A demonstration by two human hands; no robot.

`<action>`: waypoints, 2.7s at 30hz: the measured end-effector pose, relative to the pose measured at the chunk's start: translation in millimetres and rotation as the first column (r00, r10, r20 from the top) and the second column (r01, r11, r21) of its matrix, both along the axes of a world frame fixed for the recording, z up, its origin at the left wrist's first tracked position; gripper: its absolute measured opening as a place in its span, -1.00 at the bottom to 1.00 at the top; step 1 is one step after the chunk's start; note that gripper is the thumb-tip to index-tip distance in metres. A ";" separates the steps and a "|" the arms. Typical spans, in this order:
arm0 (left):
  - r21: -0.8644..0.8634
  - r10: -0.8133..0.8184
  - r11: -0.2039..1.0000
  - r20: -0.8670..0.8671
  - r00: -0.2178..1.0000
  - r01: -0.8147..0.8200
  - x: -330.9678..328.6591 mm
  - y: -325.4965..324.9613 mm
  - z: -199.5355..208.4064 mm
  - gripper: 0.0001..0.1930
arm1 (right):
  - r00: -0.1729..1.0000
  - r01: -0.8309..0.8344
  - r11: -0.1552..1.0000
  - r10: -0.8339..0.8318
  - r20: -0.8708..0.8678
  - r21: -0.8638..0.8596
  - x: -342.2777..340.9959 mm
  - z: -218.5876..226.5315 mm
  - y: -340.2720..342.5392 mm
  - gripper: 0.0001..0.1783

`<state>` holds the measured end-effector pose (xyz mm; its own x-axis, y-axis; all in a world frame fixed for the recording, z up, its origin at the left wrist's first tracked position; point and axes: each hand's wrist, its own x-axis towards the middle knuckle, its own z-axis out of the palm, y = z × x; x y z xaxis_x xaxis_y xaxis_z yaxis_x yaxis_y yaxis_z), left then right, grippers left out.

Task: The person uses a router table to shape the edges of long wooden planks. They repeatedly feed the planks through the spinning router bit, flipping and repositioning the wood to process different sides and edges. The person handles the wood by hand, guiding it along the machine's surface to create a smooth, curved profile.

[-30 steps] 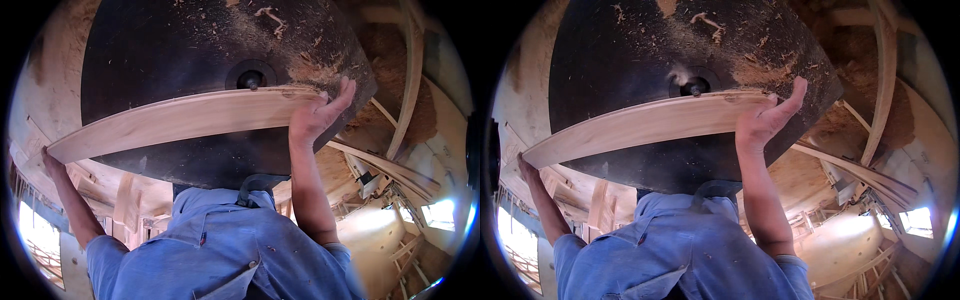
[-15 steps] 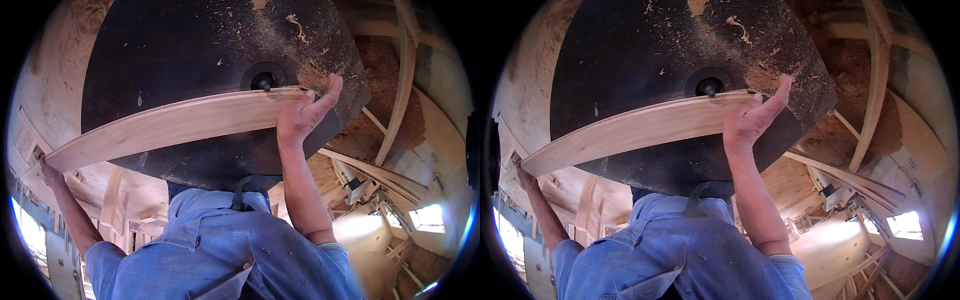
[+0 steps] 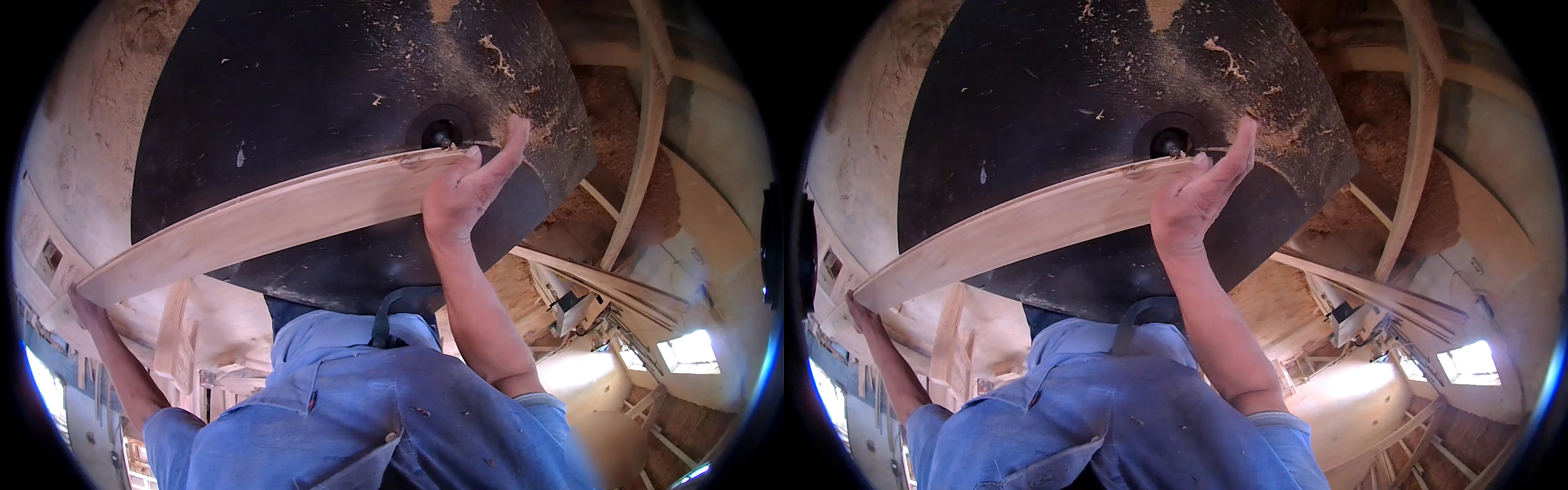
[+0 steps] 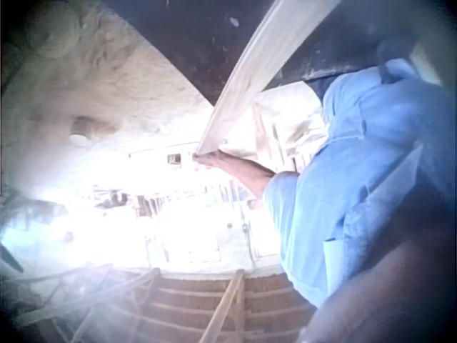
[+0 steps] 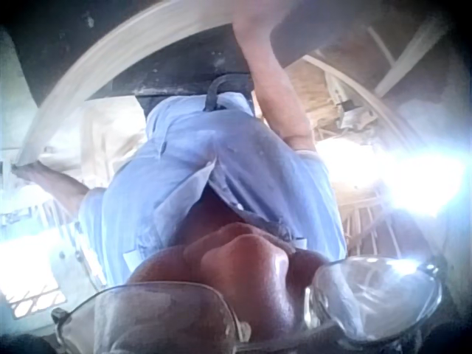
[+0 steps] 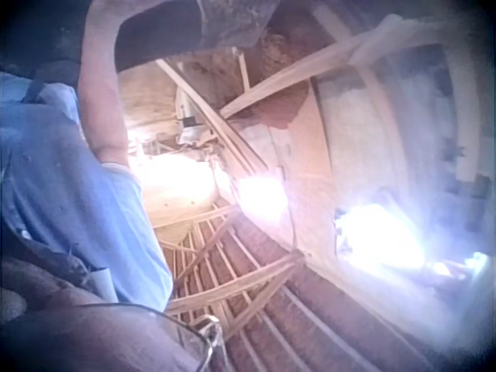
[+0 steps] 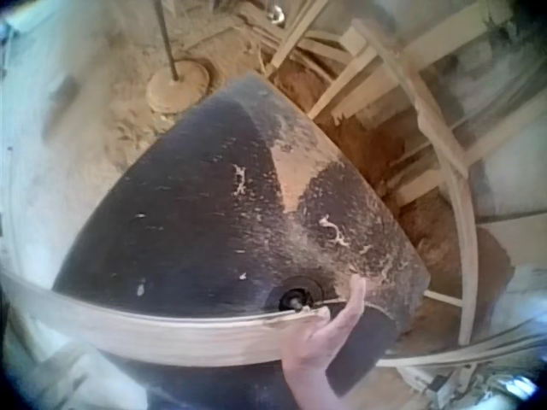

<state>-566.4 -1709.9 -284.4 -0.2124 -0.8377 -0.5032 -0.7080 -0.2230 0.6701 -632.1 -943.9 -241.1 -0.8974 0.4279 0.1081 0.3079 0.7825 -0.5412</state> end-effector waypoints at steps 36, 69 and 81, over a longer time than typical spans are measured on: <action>0.170 0.186 0.613 -0.980 0.069 0.771 64.9 210.2 158.0 -0.10 | 0.778 0.598 0.761 -0.627 -0.048 -0.253 472.0 44.0 85.0 -0.67; 0.218 -0.248 -0.946 -0.963 -0.104 0.242 590.7 1071.2 200.4 -0.45 | 0.458 0.634 0.428 -0.879 -0.134 -0.644 798.9 118.5 235.9 0.18; 0.262 -0.408 -0.888 -0.826 -0.388 0.377 612.8 1345.7 140.7 -0.19 | 0.117 0.974 0.140 -0.984 -0.131 -0.180 1033.4 -5.4 461.8 0.11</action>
<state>46.4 -364.2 -143.8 0.1896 0.9365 -0.2948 -0.3724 0.3464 0.8610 401.3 -482.1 -246.5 0.3325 0.9318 0.1458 0.6920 -0.1361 -0.7090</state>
